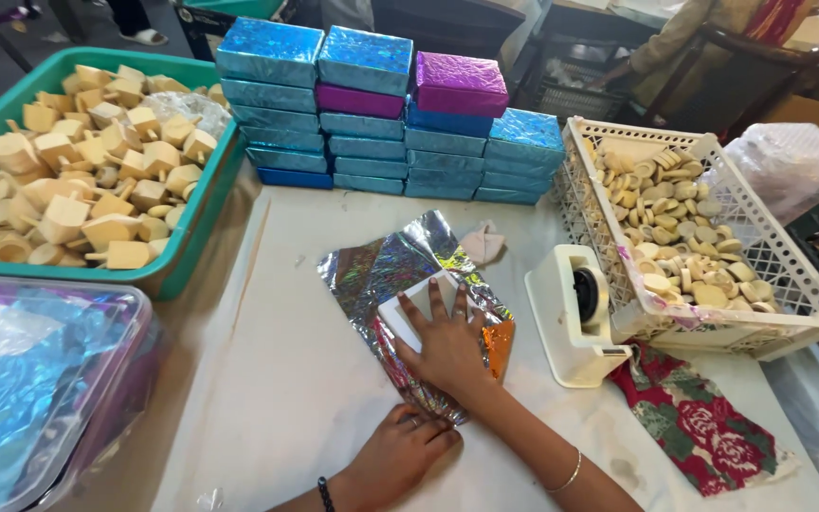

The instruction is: The person wraps a small rectangular box with shiny orange foil paper. They fold the edges of the foil around the box, smooth the surface, and use a tape dispenser to secure the wrapping. Finally, the wrapped box is placed on a stack of other wrapped boxes.

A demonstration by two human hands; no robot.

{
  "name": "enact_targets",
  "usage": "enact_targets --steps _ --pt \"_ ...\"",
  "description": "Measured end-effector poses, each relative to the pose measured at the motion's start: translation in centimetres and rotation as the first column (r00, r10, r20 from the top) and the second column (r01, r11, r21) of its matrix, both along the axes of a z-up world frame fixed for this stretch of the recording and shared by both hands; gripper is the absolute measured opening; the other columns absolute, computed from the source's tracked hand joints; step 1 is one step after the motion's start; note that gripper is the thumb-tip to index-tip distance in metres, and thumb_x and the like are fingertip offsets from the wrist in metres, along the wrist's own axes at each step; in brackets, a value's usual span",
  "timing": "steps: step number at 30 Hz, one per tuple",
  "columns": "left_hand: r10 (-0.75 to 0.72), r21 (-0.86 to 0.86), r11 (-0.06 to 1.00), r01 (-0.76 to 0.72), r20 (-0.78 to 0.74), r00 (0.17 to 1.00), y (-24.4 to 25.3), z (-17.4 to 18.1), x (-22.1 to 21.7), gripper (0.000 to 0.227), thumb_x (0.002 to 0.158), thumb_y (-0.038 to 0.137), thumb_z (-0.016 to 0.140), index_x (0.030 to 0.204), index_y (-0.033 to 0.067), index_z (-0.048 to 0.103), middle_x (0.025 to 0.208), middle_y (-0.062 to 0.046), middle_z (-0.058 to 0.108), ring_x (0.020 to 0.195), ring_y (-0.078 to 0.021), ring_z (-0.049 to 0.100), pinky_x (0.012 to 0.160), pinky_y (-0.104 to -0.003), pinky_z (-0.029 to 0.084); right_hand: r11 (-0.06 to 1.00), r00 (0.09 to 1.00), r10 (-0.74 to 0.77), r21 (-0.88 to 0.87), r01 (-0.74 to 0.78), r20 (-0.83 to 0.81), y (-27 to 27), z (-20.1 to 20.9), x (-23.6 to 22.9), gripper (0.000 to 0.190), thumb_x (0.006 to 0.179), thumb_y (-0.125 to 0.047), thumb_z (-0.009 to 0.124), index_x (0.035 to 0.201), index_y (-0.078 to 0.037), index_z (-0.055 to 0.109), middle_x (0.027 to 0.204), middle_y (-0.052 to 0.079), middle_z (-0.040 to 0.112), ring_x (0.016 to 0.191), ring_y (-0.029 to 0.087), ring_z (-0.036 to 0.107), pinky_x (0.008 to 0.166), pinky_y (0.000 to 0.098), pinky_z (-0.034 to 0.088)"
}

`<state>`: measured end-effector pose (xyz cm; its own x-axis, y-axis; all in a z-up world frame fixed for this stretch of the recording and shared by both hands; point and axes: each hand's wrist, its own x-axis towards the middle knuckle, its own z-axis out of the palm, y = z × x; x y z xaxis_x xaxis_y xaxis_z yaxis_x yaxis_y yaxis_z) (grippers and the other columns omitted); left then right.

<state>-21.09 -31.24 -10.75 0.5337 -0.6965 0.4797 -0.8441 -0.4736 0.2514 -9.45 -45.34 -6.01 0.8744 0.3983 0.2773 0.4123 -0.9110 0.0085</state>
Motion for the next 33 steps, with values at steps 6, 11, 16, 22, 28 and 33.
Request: enact_targets --steps 6,11,16,22,28,33 --pt "0.025 0.038 0.999 -0.027 0.036 0.999 0.1 -0.5 0.2 0.037 0.091 0.008 0.057 0.126 0.0095 0.066 0.122 -0.008 0.070 0.111 -0.0231 0.066 0.110 -0.042 0.039 0.995 0.988 -0.081 0.043 0.088 -0.133 0.3 1.6 0.6 0.074 0.086 -0.065 0.056 0.153 -0.037 0.042 0.162 0.023 0.029 0.141 0.063 0.024 0.101 0.0799 0.023" --pt "0.048 0.077 0.996 -0.049 0.012 0.999 0.9 -1.0 0.7 0.032 0.092 0.009 0.057 0.123 0.0078 0.066 0.118 -0.008 0.070 0.113 -0.0245 0.065 0.109 -0.041 0.040 0.991 0.975 0.131 0.061 -0.122 -0.180 -3.7 2.1 -0.3 0.070 0.092 -0.062 0.052 0.155 -0.032 0.042 0.161 0.021 0.032 0.144 0.054 0.025 0.102 0.0770 0.018" --pt "0.070 0.074 0.995 -0.069 -0.004 0.998 3.8 -0.2 0.8 0.035 0.087 0.007 0.057 0.120 0.0071 0.066 0.118 -0.010 0.069 0.113 -0.0248 0.064 0.105 -0.043 0.040 0.816 0.781 0.570 0.290 -0.501 -0.254 -10.8 3.9 -4.0 0.064 0.098 -0.056 0.058 0.151 -0.018 0.053 0.155 0.016 0.050 0.150 0.035 0.036 0.116 0.0608 0.017" --pt "0.142 0.144 0.980 -0.135 -0.039 0.989 7.8 2.2 -0.2 0.037 0.090 0.007 0.060 0.126 0.0073 0.067 0.118 -0.006 0.069 0.112 -0.0224 0.063 0.105 -0.041 0.041 0.821 0.803 0.566 0.207 -0.531 -0.184 -16.7 0.3 -5.4 0.046 0.083 -0.043 0.079 0.120 -0.017 0.071 0.122 0.006 0.071 0.120 0.026 0.059 0.103 0.0513 0.034" --pt "0.196 0.022 0.980 -0.195 -0.017 0.980 6.3 6.1 0.1 0.032 0.084 0.017 0.074 0.116 0.0148 0.070 0.130 -0.010 0.064 0.124 -0.0342 0.056 0.099 -0.049 0.040 0.768 0.793 0.609 0.229 -0.598 0.026 -15.7 -0.1 -6.5 0.021 0.084 -0.020 0.076 0.105 -0.017 0.078 0.111 -0.004 0.076 0.115 0.018 0.065 0.099 0.0433 0.041" --pt "0.359 -0.169 0.882 -0.440 -0.365 0.859 4.4 7.7 3.4 0.078 0.075 0.016 0.082 0.147 0.0110 0.052 0.160 -0.023 0.035 0.137 -0.0470 0.043 0.097 -0.051 0.046 0.715 0.749 0.662 0.325 -0.620 -0.029 -15.5 -0.6 -6.6 0.019 0.082 -0.019 0.079 0.101 -0.018 0.080 0.111 -0.004 0.077 0.115 0.017 0.066 0.103 0.0478 0.037"
